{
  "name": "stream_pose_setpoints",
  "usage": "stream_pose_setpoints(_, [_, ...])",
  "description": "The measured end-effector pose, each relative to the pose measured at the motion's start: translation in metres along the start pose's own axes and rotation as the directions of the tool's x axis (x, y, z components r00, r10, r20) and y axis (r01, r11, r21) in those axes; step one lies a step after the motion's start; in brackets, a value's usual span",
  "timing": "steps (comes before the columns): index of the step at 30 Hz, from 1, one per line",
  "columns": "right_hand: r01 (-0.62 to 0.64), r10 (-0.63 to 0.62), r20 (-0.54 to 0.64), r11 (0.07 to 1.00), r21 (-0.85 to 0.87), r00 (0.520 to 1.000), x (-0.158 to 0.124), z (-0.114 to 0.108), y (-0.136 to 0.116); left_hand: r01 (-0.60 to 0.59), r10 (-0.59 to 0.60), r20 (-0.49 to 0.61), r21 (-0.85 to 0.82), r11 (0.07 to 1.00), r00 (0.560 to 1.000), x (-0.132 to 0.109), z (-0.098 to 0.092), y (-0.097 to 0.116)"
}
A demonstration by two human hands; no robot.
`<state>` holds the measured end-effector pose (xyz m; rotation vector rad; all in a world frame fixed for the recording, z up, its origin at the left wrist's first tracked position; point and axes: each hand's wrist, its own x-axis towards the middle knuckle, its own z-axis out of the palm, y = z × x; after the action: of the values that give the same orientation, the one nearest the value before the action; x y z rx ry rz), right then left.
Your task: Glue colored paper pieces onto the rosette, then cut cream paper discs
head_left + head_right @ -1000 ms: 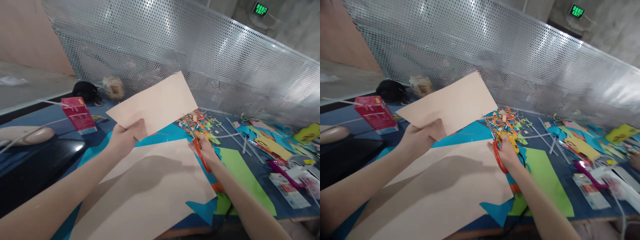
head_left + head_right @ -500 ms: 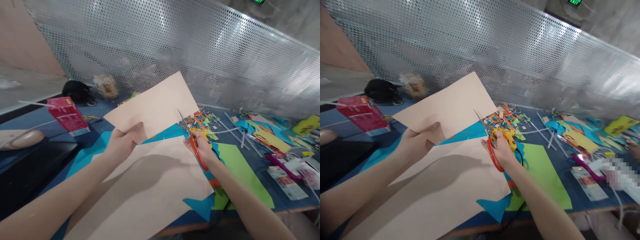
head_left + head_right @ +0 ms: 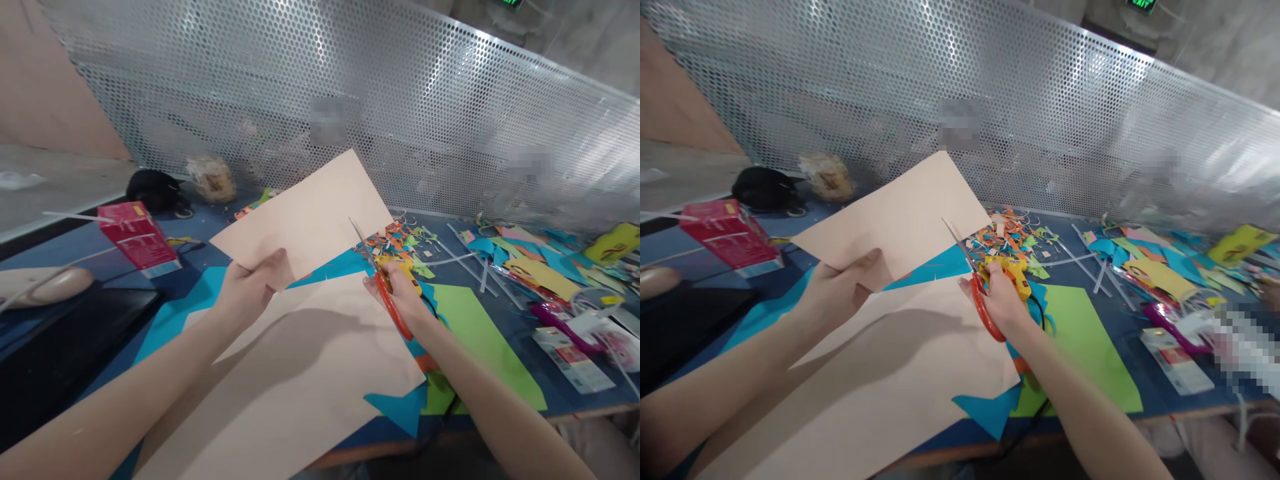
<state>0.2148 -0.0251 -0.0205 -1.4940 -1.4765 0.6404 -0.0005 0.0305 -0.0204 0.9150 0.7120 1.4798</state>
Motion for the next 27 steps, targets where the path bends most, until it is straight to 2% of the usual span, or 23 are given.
stream_pose_setpoints(4, [0.015,-0.016,-0.009,0.999,-0.039,1.000,-0.0003,-0.0010,-0.0028,-0.001,0.001,0.024,-0.003,1.000,1.000,-0.0005,-0.0008,0.0005])
stream_pose_setpoints(10, [0.026,-0.025,0.021,0.997,-0.078,0.999,-0.0011,-0.0005,-0.0022,-0.003,0.003,-0.003,0.003,1.000,1.000,-0.0006,0.0016,0.0035])
stream_pose_setpoints(22, [-0.023,0.039,0.069,0.977,-0.214,0.997,-0.0003,-0.0049,-0.0079,-0.071,0.071,0.010,0.033,0.997,0.997,0.0045,-0.0037,-0.0002])
stream_pose_setpoints(27, [-0.029,0.047,0.067,0.969,-0.245,0.997,0.0000,-0.0058,-0.0082,-0.090,0.091,-0.034,0.044,0.995,0.995,0.0041,-0.0025,0.0017])
